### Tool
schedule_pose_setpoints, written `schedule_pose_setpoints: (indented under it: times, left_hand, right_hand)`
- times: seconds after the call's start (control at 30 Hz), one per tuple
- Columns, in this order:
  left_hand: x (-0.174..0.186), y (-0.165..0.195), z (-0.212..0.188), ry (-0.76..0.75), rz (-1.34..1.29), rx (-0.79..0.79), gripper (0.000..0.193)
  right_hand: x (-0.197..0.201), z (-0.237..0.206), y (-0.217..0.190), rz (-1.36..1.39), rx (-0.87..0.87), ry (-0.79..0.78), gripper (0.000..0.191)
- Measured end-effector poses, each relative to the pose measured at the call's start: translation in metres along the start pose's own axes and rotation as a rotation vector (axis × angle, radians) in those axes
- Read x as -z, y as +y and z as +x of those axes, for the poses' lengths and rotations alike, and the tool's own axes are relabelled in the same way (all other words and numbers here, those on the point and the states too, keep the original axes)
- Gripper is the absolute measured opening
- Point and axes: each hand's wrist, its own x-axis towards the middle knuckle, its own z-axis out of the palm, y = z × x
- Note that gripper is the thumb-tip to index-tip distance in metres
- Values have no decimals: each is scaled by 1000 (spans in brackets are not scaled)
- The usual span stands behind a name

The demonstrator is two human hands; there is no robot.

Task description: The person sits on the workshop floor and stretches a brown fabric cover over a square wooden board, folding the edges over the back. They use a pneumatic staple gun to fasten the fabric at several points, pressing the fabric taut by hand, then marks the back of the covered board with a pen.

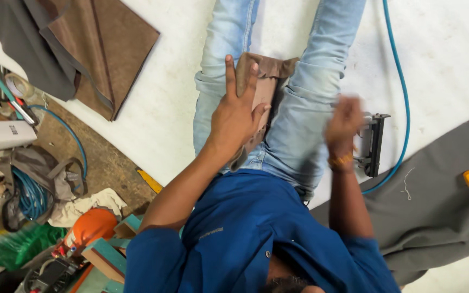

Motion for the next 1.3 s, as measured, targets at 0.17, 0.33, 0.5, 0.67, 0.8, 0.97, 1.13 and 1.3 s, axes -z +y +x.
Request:
schedule_pose_setpoints:
  times: [0.17, 0.33, 0.5, 0.67, 0.8, 0.97, 1.13, 1.3]
  left_hand:
    - [-1, -15, -1, -20, 28, 36, 89]
    - [-4, -18, -3, 49, 76, -6, 92]
    - [0, -21, 2, 15, 106, 41, 92]
    - [2, -23, 0, -71, 85, 118, 88]
    - [1, -25, 0, -49, 97, 108, 87]
    - [-1, -25, 0, -36, 24, 162, 80]
    - [-3, -31, -2, -19, -36, 169, 71]
    - [-2, -35, -3, -50, -51, 198, 71]
  right_hand:
    - [76, -85, 91, -708, 175, 133, 44]
    - [63, -104, 144, -910, 158, -10, 56]
    - [91, -68, 113, -539, -98, -69, 50]
    - [131, -25, -31, 166, -310, -198, 39]
    - [95, 40, -137, 264, 46, -590, 32]
    - [28, 89, -200, -103, 409, -879, 48]
    - [2, 96, -215, -182, 546, -918, 47]
    - [-6, 98, -209, -197, 514, -956, 33]
